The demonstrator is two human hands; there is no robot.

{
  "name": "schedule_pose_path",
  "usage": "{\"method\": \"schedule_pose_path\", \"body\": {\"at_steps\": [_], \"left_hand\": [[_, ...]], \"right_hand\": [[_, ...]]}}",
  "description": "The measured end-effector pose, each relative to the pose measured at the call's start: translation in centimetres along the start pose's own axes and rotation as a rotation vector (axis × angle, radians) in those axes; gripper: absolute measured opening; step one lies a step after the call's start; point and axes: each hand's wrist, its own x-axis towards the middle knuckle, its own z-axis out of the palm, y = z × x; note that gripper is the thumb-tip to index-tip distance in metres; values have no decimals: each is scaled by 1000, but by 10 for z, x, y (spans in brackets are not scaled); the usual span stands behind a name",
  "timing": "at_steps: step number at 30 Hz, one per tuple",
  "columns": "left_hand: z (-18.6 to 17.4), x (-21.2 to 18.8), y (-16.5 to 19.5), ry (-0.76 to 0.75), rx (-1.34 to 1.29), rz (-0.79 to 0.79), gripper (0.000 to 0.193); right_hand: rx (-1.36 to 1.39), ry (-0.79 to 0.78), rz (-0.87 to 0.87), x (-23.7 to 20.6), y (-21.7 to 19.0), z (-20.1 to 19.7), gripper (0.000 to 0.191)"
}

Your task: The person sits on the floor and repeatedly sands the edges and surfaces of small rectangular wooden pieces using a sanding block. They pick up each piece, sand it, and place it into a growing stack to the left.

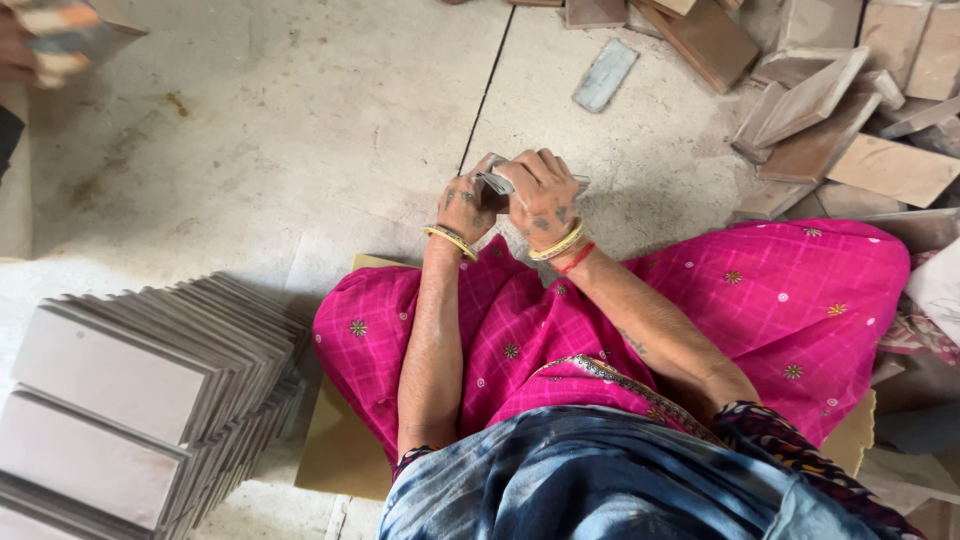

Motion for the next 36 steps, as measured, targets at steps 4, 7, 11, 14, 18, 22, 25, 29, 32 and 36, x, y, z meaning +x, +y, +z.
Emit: {"method": "schedule_pose_path", "body": {"at_steps": [4, 7, 11, 14, 18, 22, 25, 29, 32, 36], "left_hand": [[3, -2, -5, 38, 113, -13, 76], [6, 2, 2, 111, 24, 73, 67], [1, 2, 20, 44, 63, 36, 52], [-7, -2, 30, 25, 17, 38, 42], [-11, -8, 33, 74, -80, 5, 46], [-11, -8, 25, 10, 26, -29, 46], [-8, -5, 20, 47, 38, -23, 50], [2, -9, 14, -4, 123, -113, 72], [3, -14, 7, -36, 156, -193, 73], [-1, -13, -4, -14, 153, -192, 81]], "right_hand": [[-55, -1, 56, -13, 29, -15, 6], [-20, -18, 172, -27, 47, -31, 7], [70, 8, 301, -17, 31, -28, 7], [109, 11, 187, 8, -1, -19, 9], [93, -19, 77, 29, -25, -34, 22], [57, -76, 98, 29, -17, -55, 26], [55, -66, 122, 26, -7, -52, 18], [163, -22, 79, 20, -8, -32, 13], [76, -39, 21, 12, -11, -16, 13], [-10, -73, -27, -2, 7, -5, 11]]}}
